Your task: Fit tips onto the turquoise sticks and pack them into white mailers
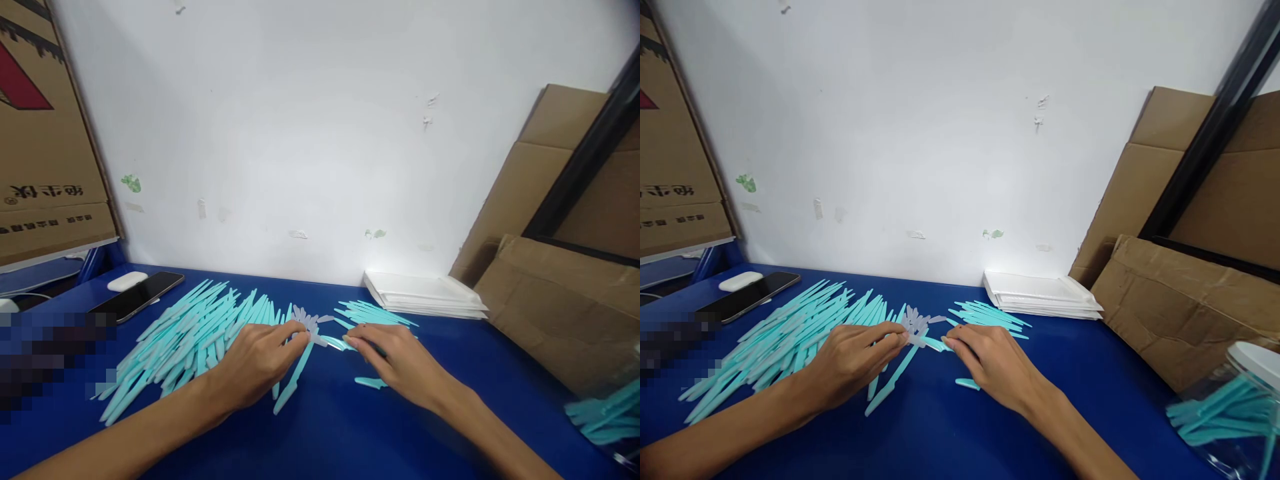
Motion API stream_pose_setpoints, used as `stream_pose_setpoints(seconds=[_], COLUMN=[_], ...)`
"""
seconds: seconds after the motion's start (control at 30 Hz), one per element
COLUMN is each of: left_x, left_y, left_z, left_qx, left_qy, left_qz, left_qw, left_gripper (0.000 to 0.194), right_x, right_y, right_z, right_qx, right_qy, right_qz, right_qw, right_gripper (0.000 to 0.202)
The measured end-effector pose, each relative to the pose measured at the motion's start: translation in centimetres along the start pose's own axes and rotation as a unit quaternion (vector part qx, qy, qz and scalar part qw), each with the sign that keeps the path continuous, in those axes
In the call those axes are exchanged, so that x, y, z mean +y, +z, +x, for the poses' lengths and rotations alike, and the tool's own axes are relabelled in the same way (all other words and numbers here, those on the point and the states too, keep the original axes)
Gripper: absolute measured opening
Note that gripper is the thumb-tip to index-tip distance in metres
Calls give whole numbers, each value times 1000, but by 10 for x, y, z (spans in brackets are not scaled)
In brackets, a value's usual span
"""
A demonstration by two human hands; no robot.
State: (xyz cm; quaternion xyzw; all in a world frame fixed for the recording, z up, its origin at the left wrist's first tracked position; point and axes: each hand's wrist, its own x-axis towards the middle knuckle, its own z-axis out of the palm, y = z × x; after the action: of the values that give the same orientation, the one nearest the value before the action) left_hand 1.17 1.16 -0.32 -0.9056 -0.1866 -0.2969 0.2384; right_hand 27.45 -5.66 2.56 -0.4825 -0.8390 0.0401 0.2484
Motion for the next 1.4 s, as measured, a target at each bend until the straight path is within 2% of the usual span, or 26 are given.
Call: stream_pose_setpoints(seconds=[0.17,0.3,0.53,0.73,0.87,1.0,1.1,1.17,1.23,1.3,1.37,1.4], left_x=[-1,0,8,12,17,22,20,14,4,-6,-13,-16], left_y=[-1,-3,-10,-13,-15,-16,-15,-14,-14,-15,-16,-16], left_z=[3,8,11,9,11,14,15,14,14,14,15,16], left_qx=[40,84,81,80,63,58,37,7,-49,-117,-169,-189], left_qy=[46,76,108,110,105,118,124,103,60,3,-61,-88], left_qz=[42,39,-20,-39,-40,-29,5,39,80,113,122,118], left_qw=[997,993,991,990,992,991,992,994,994,987,976,971], left_gripper=[25,24,21,22,24,18,17,21,30,37,49,56], right_x=[-6,-9,-15,-17,-17,-16,-9,0,11,20,27,30], right_y=[0,4,11,14,13,10,4,-2,-11,-21,-30,-34], right_z=[-1,-2,-2,-2,-2,-1,-1,-1,-1,-2,-4,-5], right_qx=[-27,-47,-38,-25,-36,-66,-92,-69,-28,-13,-48,-89], right_qy=[42,41,10,4,-5,-19,-3,27,61,104,149,171], right_qz=[35,51,85,104,94,62,2,-50,-87,-95,-68,-44], right_qw=[998,997,996,994,995,996,996,996,994,990,985,980], right_gripper=[30,27,24,23,24,25,32,42,50,50,48,46])
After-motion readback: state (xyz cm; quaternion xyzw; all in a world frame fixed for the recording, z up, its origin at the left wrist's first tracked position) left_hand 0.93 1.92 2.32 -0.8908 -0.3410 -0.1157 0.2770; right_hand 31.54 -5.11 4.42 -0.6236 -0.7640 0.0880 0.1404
